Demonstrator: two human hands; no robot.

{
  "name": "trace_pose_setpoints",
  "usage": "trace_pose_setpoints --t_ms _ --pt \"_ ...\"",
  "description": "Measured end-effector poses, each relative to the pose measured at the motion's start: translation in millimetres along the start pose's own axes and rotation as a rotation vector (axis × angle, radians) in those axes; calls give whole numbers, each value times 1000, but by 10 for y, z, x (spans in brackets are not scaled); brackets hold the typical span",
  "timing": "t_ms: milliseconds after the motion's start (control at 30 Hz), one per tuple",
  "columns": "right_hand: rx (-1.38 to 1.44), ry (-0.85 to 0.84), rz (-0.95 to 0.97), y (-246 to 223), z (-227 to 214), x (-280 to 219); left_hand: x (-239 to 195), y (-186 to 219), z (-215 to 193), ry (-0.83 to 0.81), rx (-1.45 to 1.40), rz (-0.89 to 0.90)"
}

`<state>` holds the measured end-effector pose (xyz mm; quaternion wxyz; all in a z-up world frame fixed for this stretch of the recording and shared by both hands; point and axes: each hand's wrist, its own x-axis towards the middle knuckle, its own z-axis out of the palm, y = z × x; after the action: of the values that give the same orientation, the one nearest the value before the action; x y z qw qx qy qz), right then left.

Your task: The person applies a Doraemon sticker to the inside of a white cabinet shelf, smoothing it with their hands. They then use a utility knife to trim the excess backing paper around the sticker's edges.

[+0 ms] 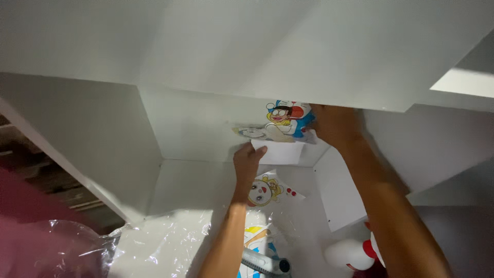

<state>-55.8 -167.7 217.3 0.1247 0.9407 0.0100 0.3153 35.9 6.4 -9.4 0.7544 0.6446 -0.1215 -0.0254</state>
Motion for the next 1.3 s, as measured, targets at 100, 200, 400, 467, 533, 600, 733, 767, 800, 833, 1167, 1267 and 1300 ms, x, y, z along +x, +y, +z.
trace_pose_setpoints --t_ms 100,200,400,467,533,600,733,767,800,833,1167,1267,1300 --pt "6 -10 -2 98 -39 -31 57 -27 -14 -14 244 52" --pt "15 -20 -4 165 -57 -61 71 -119 3 -9 70 -62" --pt "35 -36 -8 95 -33 -42 88 -79 -13 -25 -271 -123" --pt "42 -45 -3 137 9 -48 128 -76 -22 -15 -330 -110" --pt "48 -52 -3 164 46 -61 137 -19 -60 -1 -392 -95" --pt "63 -65 -4 211 84 -94 122 97 -101 -14 -212 -121" --pt "234 -96 31 292 167 -160 86 135 -9 -14 -249 -68" --pt "246 -86 45 276 131 -170 65 140 0 105 -109 91" --pt "258 -77 59 256 95 -178 46 145 4 223 31 251" --pt "258 -76 65 220 -10 -172 -16 225 32 217 34 251" --pt "658 -23 189 322 29 -245 -294 1359 -226 85 512 1081" --pt "737 -84 244 443 130 -268 -336 1454 -349 -16 544 1048" --pt "735 -157 281 495 170 -277 -354 1481 -383 -63 539 1000"
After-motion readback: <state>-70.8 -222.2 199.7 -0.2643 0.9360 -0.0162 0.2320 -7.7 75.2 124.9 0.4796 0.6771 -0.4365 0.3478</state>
